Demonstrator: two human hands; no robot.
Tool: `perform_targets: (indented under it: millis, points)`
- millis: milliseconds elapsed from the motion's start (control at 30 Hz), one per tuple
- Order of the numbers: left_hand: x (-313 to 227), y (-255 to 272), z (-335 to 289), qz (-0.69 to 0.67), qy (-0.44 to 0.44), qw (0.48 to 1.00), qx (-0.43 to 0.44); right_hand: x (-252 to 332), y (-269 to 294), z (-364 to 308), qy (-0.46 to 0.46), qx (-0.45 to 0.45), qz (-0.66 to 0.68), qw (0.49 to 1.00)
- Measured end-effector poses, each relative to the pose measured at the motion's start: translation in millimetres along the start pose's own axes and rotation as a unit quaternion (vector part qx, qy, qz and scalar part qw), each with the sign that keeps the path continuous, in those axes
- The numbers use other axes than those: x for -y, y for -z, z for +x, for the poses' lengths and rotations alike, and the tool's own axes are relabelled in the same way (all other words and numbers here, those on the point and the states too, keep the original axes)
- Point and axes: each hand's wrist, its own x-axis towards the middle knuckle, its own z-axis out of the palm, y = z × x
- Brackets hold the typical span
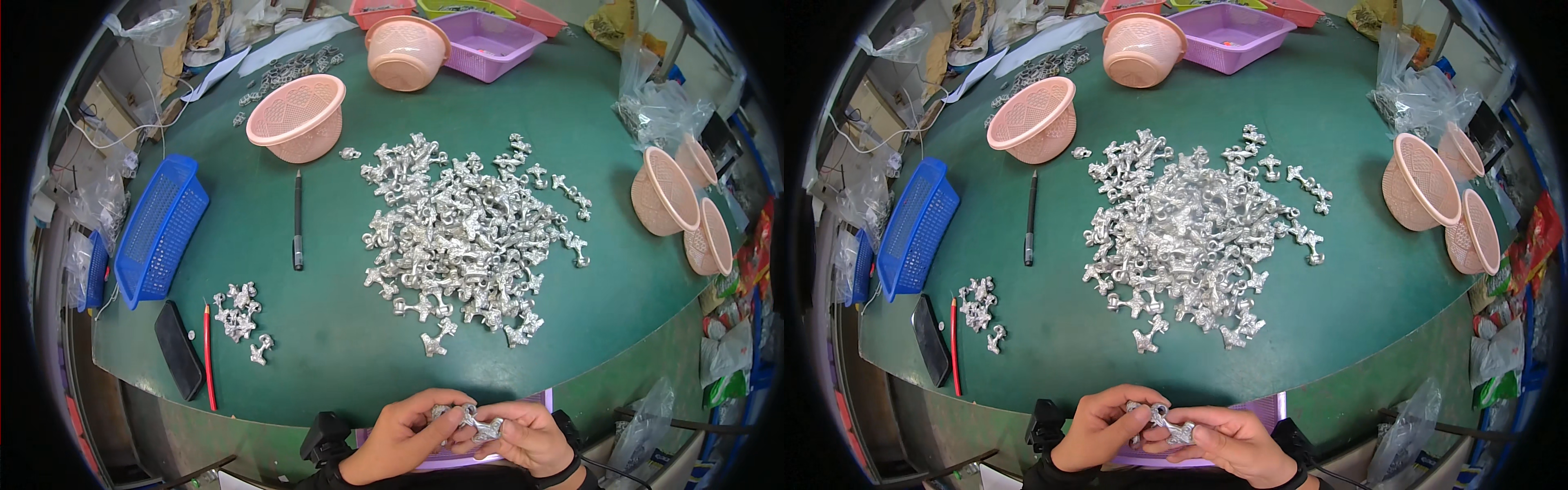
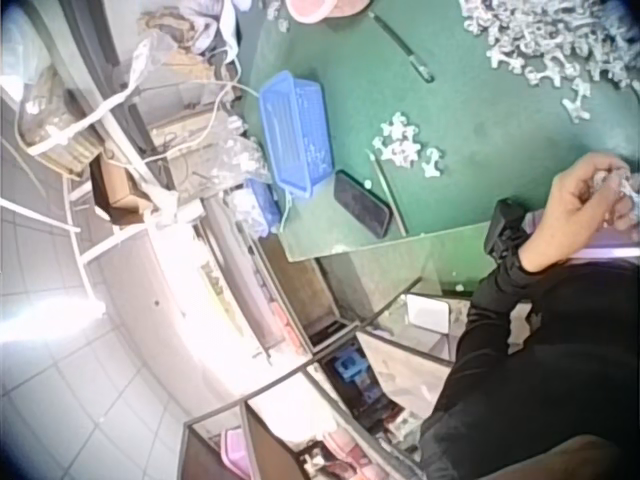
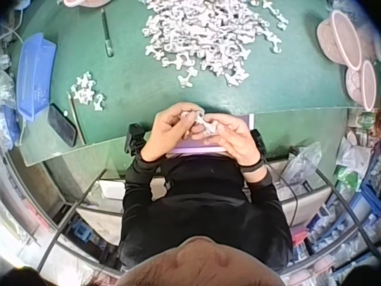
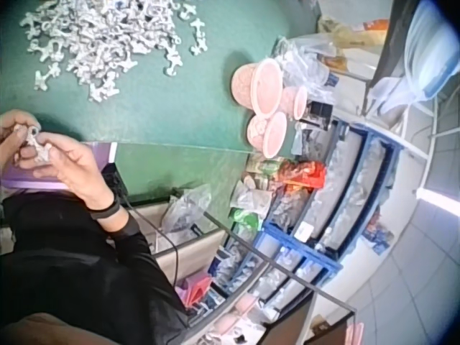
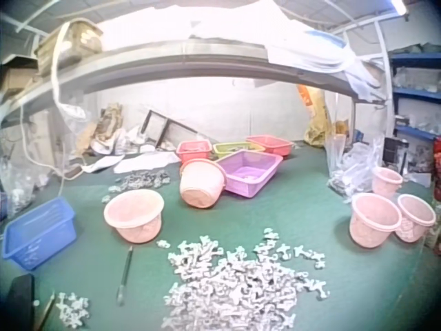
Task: Inspecting and sorting small metal components on a workbench.
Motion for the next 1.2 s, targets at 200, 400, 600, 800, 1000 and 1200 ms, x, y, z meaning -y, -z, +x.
perform_targets:
  millis: [200, 400, 600, 800, 1000, 1200]
  points:
    - [-2, 3, -3, 0.111, 0.02, 0.993, 0.042, 6, 6, -7, -0.043, 0.015, 0.002, 0.999]
    - [-3, 6, -13, 0.413, -0.197, 0.884, 0.095, 27, 9, -17, -0.034, 0.021, -0.562, 0.826]
    - [0, 17, 28, 0.512, -0.222, 0.813, -0.168, 40, 22, 21, 0.18, -0.271, -0.623, 0.712]
    - [8, 25, 43, 0.555, -0.26, 0.769, -0.183, 31, 28, 47, 0.311, -0.289, -0.722, 0.546]
    - [3, 31, 23, 0.54, -0.173, 0.815, -0.119, 35, 30, 32, 0.342, -0.268, -0.666, 0.606]
    - [8, 21, 24, 0.541, -0.202, 0.801, -0.159, 21, 12, 28, 0.275, -0.048, -0.718, 0.638]
